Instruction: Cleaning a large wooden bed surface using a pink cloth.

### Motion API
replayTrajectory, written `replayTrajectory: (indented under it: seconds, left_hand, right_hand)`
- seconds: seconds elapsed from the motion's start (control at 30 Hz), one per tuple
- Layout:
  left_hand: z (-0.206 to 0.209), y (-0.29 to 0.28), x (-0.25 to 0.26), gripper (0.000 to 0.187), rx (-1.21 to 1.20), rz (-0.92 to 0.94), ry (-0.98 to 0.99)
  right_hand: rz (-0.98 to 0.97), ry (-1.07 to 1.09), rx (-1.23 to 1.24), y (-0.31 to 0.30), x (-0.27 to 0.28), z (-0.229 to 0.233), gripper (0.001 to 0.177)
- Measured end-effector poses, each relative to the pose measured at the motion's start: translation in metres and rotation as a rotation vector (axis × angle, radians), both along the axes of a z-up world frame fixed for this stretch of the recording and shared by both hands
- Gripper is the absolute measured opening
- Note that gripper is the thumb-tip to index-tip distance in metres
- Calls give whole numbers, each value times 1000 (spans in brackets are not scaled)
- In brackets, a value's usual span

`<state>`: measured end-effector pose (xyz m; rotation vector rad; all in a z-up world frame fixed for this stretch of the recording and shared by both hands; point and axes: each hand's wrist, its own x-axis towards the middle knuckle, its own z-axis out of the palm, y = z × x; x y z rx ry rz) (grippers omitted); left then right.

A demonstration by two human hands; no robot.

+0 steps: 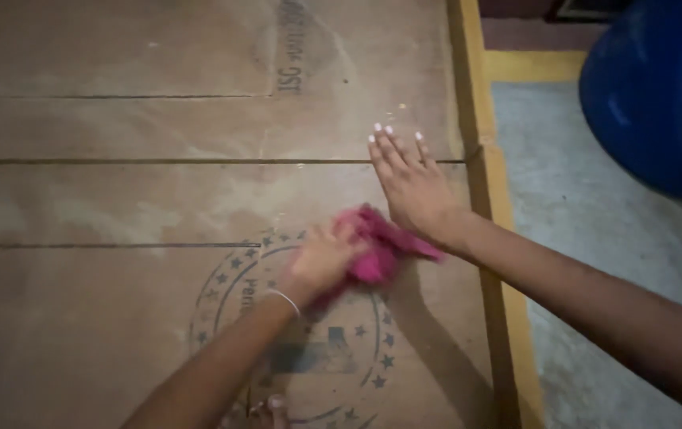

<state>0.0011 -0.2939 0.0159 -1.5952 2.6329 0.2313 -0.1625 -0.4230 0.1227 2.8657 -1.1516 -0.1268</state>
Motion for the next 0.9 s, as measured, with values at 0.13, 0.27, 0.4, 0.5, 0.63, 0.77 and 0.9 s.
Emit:
replayTrajectory:
  seconds: [0.13, 0.27, 0.4, 0.5, 0.63, 0.77, 0.9]
  left_hand:
    - [26, -39, 45, 52, -25, 475, 56]
    - [58, -47, 23, 76, -200, 592, 202]
    - [46, -10, -47, 56, -62, 409, 61]
    - [15, 15, -68, 57, -153, -47, 157]
    - [39, 7, -47, 52, 12, -12, 66]
    - [-6, -20, 0, 58, 181, 391, -58]
    - [27, -30, 15, 49, 150, 511, -71]
  right_hand:
    - [59, -43, -42, 7, -14, 12, 77]
    - [29, -20, 58, 1, -10, 30, 80]
    - [22, -205, 232, -11, 8, 47, 78]
    - [167, -153, 128, -14, 23, 49, 90]
    - [447, -165, -120, 1, 35, 43, 81]
    - [588, -223, 51, 24, 49, 60, 77]
    - [621, -271, -27, 29, 64, 63, 83]
